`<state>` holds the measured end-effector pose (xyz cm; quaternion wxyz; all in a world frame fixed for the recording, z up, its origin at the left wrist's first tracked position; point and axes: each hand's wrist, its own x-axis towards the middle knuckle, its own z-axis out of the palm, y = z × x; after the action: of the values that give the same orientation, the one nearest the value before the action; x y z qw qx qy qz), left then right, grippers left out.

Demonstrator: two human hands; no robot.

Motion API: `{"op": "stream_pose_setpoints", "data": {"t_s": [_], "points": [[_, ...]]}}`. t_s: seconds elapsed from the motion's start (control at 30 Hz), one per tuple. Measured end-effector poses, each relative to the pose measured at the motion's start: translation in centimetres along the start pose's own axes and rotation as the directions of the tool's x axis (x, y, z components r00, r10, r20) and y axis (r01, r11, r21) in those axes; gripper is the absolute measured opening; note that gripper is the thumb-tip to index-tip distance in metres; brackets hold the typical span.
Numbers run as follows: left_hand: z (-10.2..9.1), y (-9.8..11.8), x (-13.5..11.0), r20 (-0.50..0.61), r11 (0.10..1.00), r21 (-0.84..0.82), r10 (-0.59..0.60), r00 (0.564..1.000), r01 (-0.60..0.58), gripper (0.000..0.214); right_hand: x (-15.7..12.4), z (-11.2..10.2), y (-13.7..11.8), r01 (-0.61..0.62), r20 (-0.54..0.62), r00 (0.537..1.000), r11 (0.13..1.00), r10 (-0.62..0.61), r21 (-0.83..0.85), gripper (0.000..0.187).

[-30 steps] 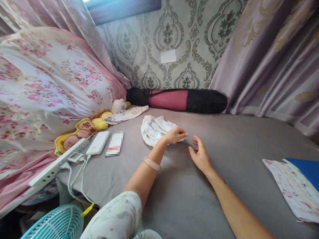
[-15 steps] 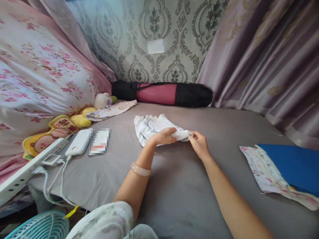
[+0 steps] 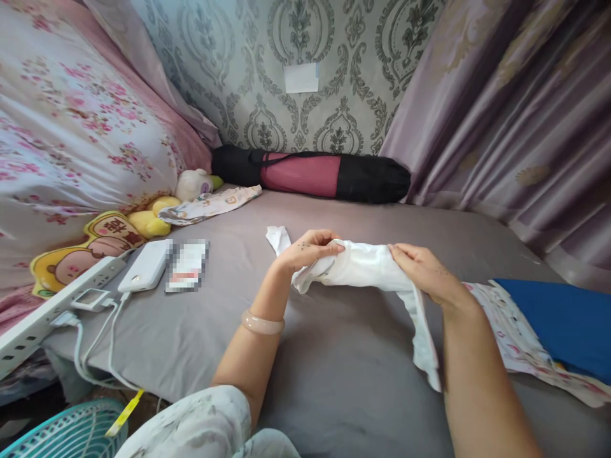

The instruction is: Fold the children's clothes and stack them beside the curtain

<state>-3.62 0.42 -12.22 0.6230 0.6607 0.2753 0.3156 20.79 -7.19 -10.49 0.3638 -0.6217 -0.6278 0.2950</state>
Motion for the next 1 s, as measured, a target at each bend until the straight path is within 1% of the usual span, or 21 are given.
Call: {"op": "stream_pose_setpoints", "data": {"t_s": [0.07,0.13,0.2,0.3,0.37,0.47,0.53,0.63,0.73,0.8,0.83,0.9,1.0], "points": [[0.5,-0.5,0.5,-0.037,0.992,0.121,0.029,0.999,-0.024,0.027,0.2,-0.1,0.7,0.022,0.040,0.999,0.987,-0.016,-0.157,0.031],[1.0,-0.7,0.9,-0.046,0.965,0.257,0.060,0.997,-0.047,0.032,0.6,0.5,1.2,0.071,0.032,0.997,0.966,-0.065,-0.247,0.028],[1.6,-0.6,1.1,-0.014,0.941,0.330,0.087,0.996,-0.078,0.037,1.1,1.5,1.3,0.140,0.034,0.990,0.965,-0.135,-0.222,0.033],[2.3,0.1,1.0,0.008,0.931,0.341,0.132,0.991,-0.127,0.038,1.5,3.1,0.8,0.217,0.064,0.976,0.966,-0.209,-0.144,0.041],[2.6,0.4,0.9,-0.021,0.935,0.325,0.155,0.988,-0.140,0.038,1.6,3.7,0.5,0.221,0.078,0.974,0.968,-0.212,-0.123,0.040],[2.4,0.6,0.7,-0.062,0.945,0.301,0.149,0.987,-0.124,0.038,1.7,3.7,0.4,0.180,0.055,0.983,0.979,-0.176,-0.095,0.037],[1.9,0.6,0.5,-0.053,0.946,0.308,0.120,0.991,-0.099,0.039,1.8,3.3,0.7,0.158,-0.005,0.987,0.983,-0.159,-0.092,0.036],[0.5,0.5,0.0,-0.042,0.939,0.341,0.054,0.998,-0.037,0.042,2.2,2.9,2.0,0.138,-0.130,0.980,0.985,-0.150,-0.103,0.035],[-1.4,0.4,-0.6,-0.120,0.934,0.354,-0.004,0.993,0.046,0.046,2.7,2.7,3.6,0.073,-0.218,0.972,0.993,-0.093,-0.098,0.037],[-2.6,0.3,-1.0,-0.178,0.929,0.359,-0.025,0.984,0.089,0.048,3.0,2.6,4.5,0.021,-0.250,0.967,0.996,-0.043,-0.090,0.038],[-3.1,0.3,-1.3,-0.184,0.925,0.368,-0.033,0.982,0.100,0.049,3.1,2.5,4.8,0.001,-0.265,0.964,0.996,-0.023,-0.084,0.039],[-3.9,0.3,-1.7,-0.158,0.917,0.385,-0.048,0.986,0.106,0.046,3.2,2.5,5.2,-0.029,-0.290,0.957,0.997,0.007,-0.070,0.040],[-4.3,0.4,-2.1,-0.095,0.916,0.390,-0.059,0.994,0.092,0.043,3.2,2.6,5.6,-0.055,-0.307,0.951,0.997,0.035,-0.057,0.041]]}}
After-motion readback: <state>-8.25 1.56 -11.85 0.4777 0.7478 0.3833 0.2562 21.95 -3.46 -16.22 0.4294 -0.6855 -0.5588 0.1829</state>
